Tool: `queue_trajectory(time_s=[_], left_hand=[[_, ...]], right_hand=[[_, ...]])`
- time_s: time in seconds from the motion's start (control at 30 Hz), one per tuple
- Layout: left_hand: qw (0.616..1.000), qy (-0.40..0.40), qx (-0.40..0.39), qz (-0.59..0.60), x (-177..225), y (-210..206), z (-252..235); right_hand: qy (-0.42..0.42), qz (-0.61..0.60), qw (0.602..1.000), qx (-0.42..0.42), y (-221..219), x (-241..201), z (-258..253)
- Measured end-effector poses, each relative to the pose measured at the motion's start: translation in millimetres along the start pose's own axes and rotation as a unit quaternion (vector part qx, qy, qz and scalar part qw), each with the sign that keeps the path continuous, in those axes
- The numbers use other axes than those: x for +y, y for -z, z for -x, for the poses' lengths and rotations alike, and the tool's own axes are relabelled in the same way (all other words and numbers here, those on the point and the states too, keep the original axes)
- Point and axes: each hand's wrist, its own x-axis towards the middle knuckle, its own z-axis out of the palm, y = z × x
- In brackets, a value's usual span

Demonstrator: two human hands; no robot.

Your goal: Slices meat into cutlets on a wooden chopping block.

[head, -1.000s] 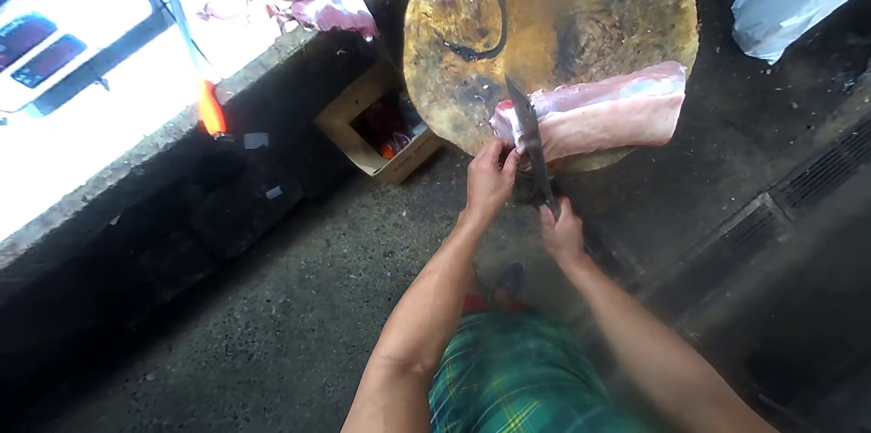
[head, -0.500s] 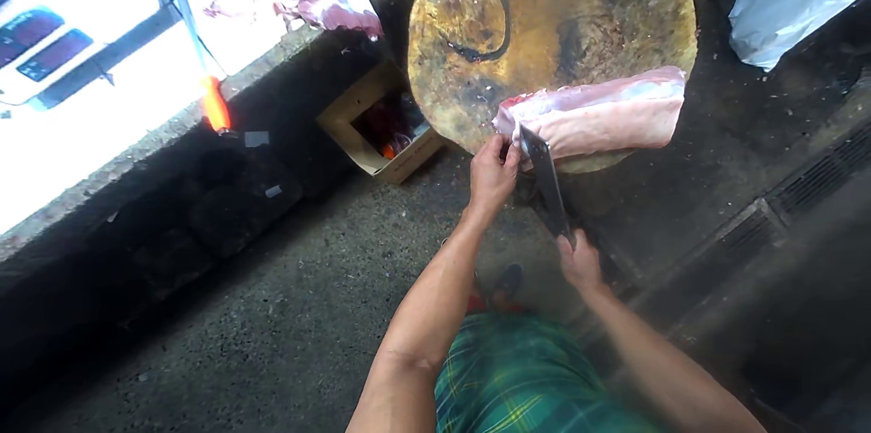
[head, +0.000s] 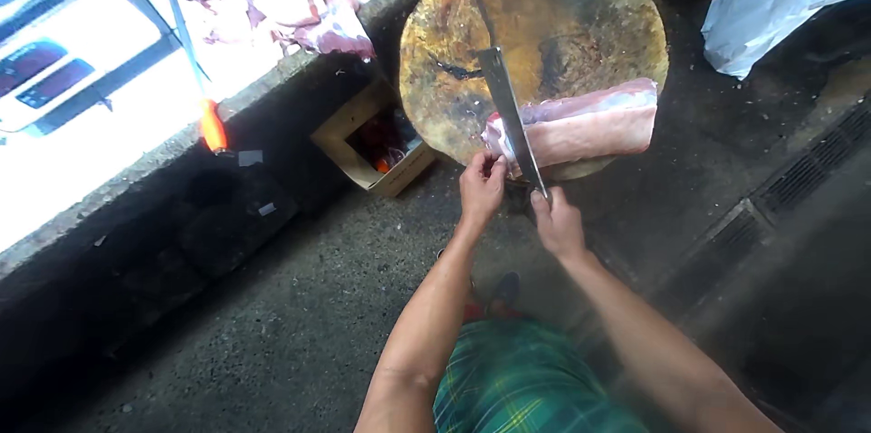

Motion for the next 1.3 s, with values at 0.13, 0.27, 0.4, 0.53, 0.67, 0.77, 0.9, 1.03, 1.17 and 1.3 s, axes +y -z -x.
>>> queue_trajectory(time_s=[0.13,0.27,0.4,0.53,0.67,0.77,0.9,1.03,1.17,1.3], left_hand=[[0.997,-0.047,-0.007,-0.068,-3,-4,-6],[0.992,-0.054,-0.016,-0.114,-2,-4,-14],[0.991,-0.046,-0.022,-0.125,1,-2,-18],[0.989,-0.044,-0.028,-0.137,2,-1,-21],[0.989,-0.038,-0.033,-0.141,4,1,-23],[0.990,-0.033,-0.040,-0.133,6,5,-23],[0.996,0.045,-0.049,0.054,1,5,-21],[0.972,0.120,-0.060,0.193,-5,4,-24],[0.984,0.114,-0.074,0.113,-1,7,-20],[0.988,0.081,-0.080,0.100,1,8,-15]], right_hand=[[-0.015,0.018,1.000,-0.009,-5,7,2],[-0.015,0.036,0.999,-0.005,-10,18,4],[-0.030,0.040,0.999,-0.016,-14,27,7],[-0.036,0.049,0.998,-0.024,-15,37,14],[-0.055,0.062,0.995,-0.054,-20,56,30],[-0.075,0.068,0.992,-0.069,-20,74,51],[-0.012,0.040,0.999,-0.011,-10,83,77],[0.058,-0.010,0.996,0.060,3,61,69],[0.011,-0.044,0.999,0.004,19,9,26],[-0.021,-0.014,0.999,-0.033,17,-17,-4]])
